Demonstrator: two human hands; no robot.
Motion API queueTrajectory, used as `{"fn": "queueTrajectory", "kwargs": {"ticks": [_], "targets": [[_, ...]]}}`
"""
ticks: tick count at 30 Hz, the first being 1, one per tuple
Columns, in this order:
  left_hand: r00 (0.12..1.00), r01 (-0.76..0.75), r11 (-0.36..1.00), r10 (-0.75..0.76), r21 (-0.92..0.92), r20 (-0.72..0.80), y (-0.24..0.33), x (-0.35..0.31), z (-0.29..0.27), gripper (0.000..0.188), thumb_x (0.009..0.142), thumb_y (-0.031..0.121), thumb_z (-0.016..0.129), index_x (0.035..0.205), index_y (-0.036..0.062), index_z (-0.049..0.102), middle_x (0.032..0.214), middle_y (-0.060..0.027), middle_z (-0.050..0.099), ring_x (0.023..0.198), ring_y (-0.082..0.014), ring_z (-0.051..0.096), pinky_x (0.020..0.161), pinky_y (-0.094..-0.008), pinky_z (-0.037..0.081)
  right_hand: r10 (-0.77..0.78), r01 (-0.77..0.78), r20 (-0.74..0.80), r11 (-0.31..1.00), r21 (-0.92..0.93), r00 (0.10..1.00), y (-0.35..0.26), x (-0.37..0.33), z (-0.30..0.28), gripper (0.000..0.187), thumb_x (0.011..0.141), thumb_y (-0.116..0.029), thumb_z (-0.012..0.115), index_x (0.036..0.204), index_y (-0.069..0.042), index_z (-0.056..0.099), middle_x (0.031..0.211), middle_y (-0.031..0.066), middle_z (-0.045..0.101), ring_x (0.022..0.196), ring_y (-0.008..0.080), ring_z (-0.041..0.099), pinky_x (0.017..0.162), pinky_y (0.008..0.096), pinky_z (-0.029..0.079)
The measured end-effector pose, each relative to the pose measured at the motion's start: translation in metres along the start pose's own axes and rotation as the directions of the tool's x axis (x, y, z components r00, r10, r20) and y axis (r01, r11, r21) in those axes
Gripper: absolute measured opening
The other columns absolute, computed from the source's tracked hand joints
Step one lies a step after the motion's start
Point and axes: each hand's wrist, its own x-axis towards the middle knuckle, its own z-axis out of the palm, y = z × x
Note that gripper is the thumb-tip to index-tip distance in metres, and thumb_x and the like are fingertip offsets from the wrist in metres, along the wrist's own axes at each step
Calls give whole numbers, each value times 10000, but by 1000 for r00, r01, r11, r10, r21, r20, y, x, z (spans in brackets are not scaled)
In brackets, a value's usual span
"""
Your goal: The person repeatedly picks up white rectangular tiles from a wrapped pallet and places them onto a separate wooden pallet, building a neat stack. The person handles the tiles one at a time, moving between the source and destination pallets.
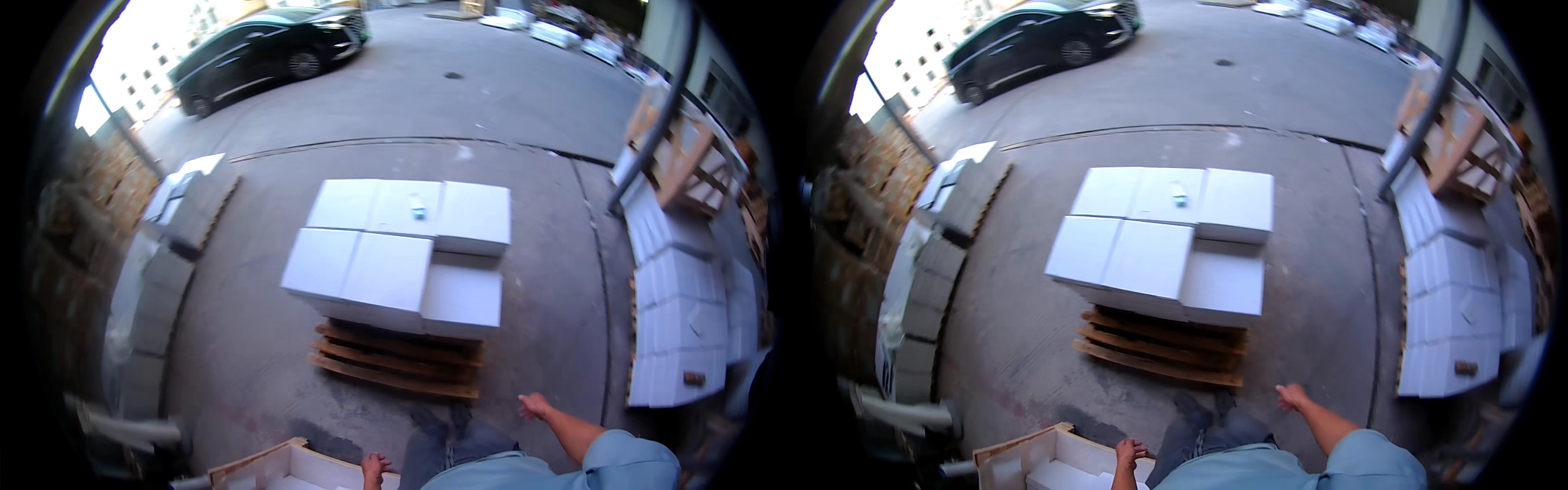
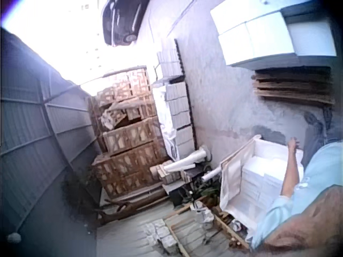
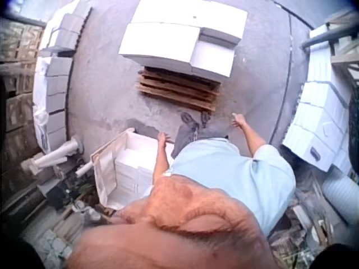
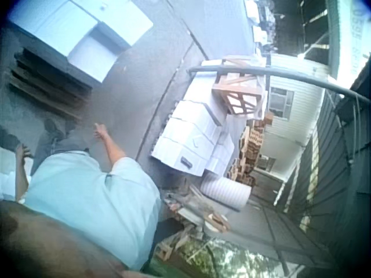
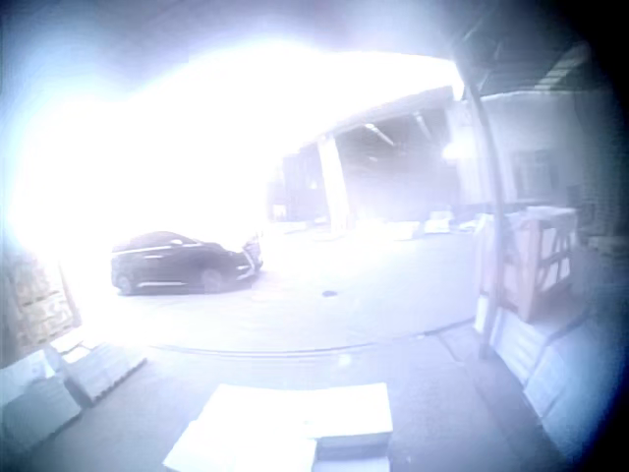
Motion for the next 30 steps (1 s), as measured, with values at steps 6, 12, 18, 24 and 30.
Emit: {"fn": "queueTrajectory", "kwargs": {"ticks": [6, 12, 18, 24, 30], "targets": [[994, 79, 953, -99, 292, 54, 31, 42, 0, 338, 882, 222, 422, 1093, -40, 458, 978, -172, 585, 703, -316, 647, 530, -423, 530, 73, -60, -40, 964, 259, 997, -1, -17, 20, 489, 890, -408, 522, 1044, 55, 558, 938, 175, 643, 704, 246, 655, 550, 346, 543], [991, -13, 950, -29, 312, 130, 79, 115, 11, 297, 891, 253, 429, 1017, -5, 506, 920, -144, 599, 675, -278, 640, 501, -387, 507, 102, -89, -41, 966, 241, 994, -1, -40, 38, 499, 895, -405, 520, 1117, 42, 520, 966, 179, 631, 731, 243, 652, 564, 344, 547], [980, -113, 951, 59, 287, 192, 140, 117, 64, 303, 893, 232, 430, 1064, -6, 510, 920, -133, 595, 641, -227, 625, 468, -322, 489, 109, -76, -88, 945, 318, 990, -24, -42, 27, 482, 896, -394, 526, 1111, 37, 523, 944, 163, 626, 724, 228, 650, 560, 336, 544], [976, -92, 958, 33, 270, 213, 148, 116, 117, 303, 875, 228, 433, 1055, -7, 499, 926, -141, 586, 651, -246, 628, 482, -340, 493, 110, -81, -77, 948, 309, 991, -61, -19, 1, 484, 899, -396, 525, 1117, 36, 527, 940, 146, 628, 729, 215, 648, 572, 311, 535], [982, -47, 964, -3, 263, 187, 136, 125, 194, 311, 881, 224, 435, 1077, -7, 503, 907, -133, 588, 646, -233, 626, 473, -324, 486, 103, -97, -10, 959, 267, 995, -96, 45, -33, 477, 898, -405, 527, 1106, 24, 544, 942, 136, 633, 730, 196, 643, 581, 296, 531]]}}
